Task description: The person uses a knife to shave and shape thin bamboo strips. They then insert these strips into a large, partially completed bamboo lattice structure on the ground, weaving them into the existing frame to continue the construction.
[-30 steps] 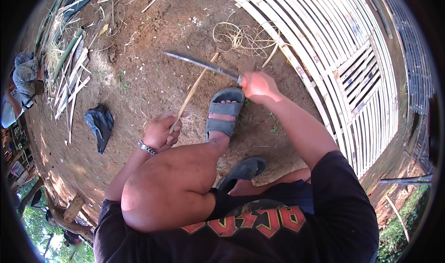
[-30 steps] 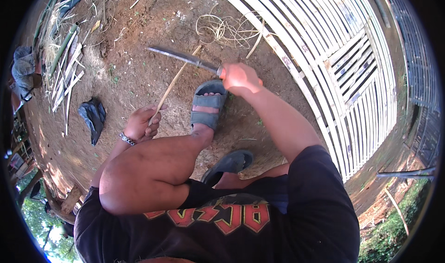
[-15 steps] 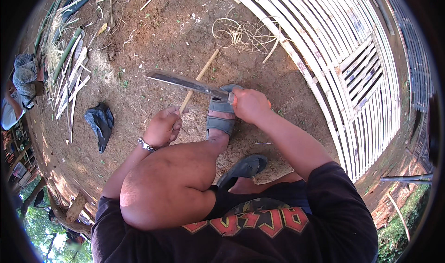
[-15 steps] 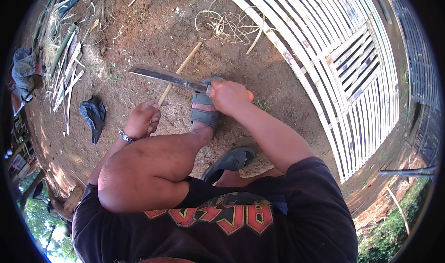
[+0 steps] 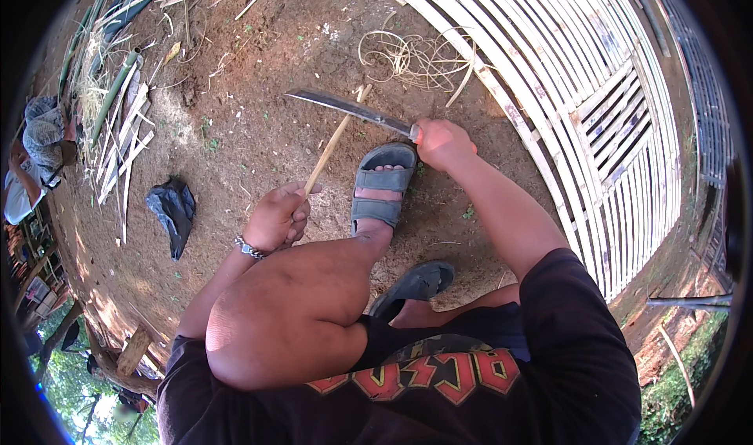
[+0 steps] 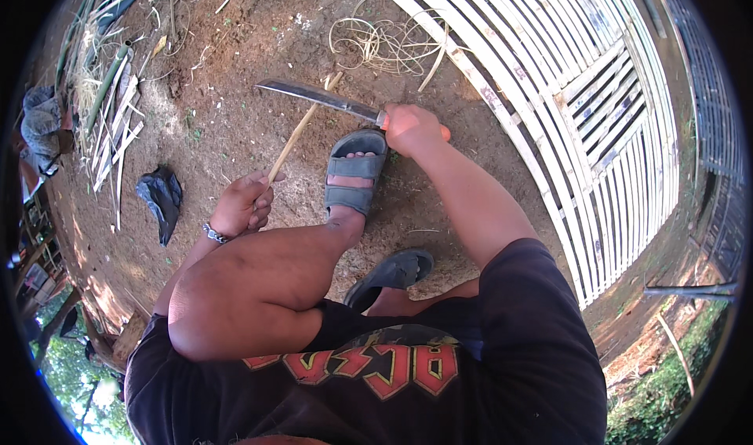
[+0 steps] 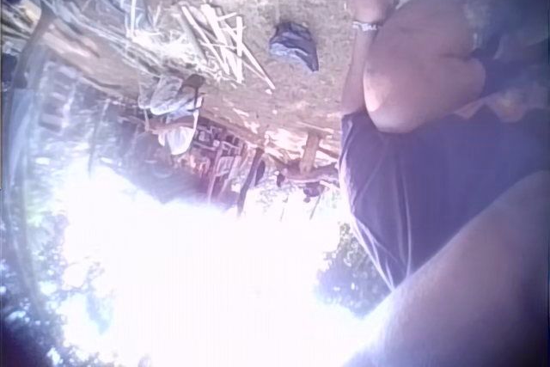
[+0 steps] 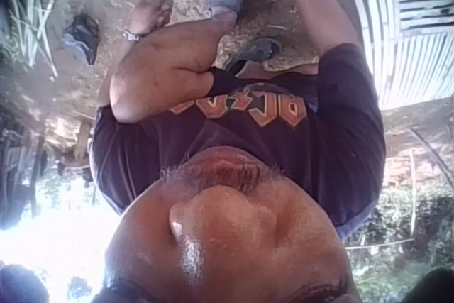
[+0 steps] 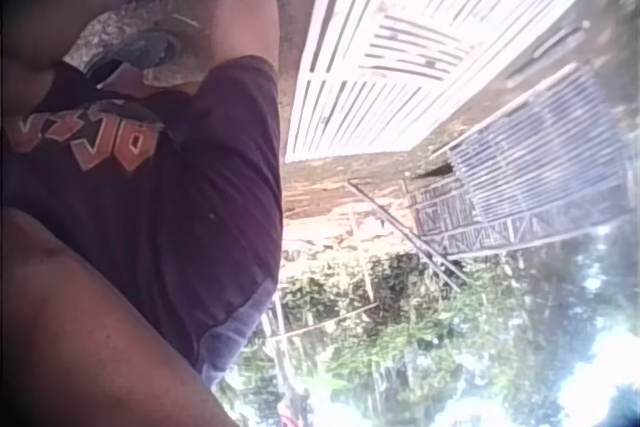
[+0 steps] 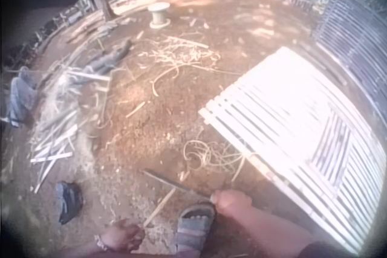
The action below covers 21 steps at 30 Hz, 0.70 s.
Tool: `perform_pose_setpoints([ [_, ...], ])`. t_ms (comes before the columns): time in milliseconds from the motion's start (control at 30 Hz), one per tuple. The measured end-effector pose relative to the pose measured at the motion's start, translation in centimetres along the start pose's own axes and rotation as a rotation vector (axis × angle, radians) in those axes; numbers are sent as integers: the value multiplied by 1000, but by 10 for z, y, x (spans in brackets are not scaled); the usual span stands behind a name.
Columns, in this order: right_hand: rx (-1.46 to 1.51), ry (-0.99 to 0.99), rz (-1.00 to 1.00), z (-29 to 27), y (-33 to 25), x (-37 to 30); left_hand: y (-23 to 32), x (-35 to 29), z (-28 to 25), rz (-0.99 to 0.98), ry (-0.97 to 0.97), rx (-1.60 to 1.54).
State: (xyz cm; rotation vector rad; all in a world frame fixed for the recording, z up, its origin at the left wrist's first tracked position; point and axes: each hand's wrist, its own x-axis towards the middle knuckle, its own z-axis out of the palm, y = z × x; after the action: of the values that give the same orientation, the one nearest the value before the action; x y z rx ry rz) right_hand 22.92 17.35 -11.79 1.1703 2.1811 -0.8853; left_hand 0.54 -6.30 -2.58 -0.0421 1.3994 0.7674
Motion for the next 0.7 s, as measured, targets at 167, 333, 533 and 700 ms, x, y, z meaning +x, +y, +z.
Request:
perform_pose_setpoints([
  [167,-63,-10,11,-4,11,16,2,-1,-1,-14,-5,-61],
  [333,-72,-12,54,-5,14,29,-4,1,-7,18,6,-40],
  [533,-68,5,79,-3,12,33,-5,0,-11,29,12,19],
  [700,-79,30,65,5,27,41,-18,-24,-34,8,8,25],
])
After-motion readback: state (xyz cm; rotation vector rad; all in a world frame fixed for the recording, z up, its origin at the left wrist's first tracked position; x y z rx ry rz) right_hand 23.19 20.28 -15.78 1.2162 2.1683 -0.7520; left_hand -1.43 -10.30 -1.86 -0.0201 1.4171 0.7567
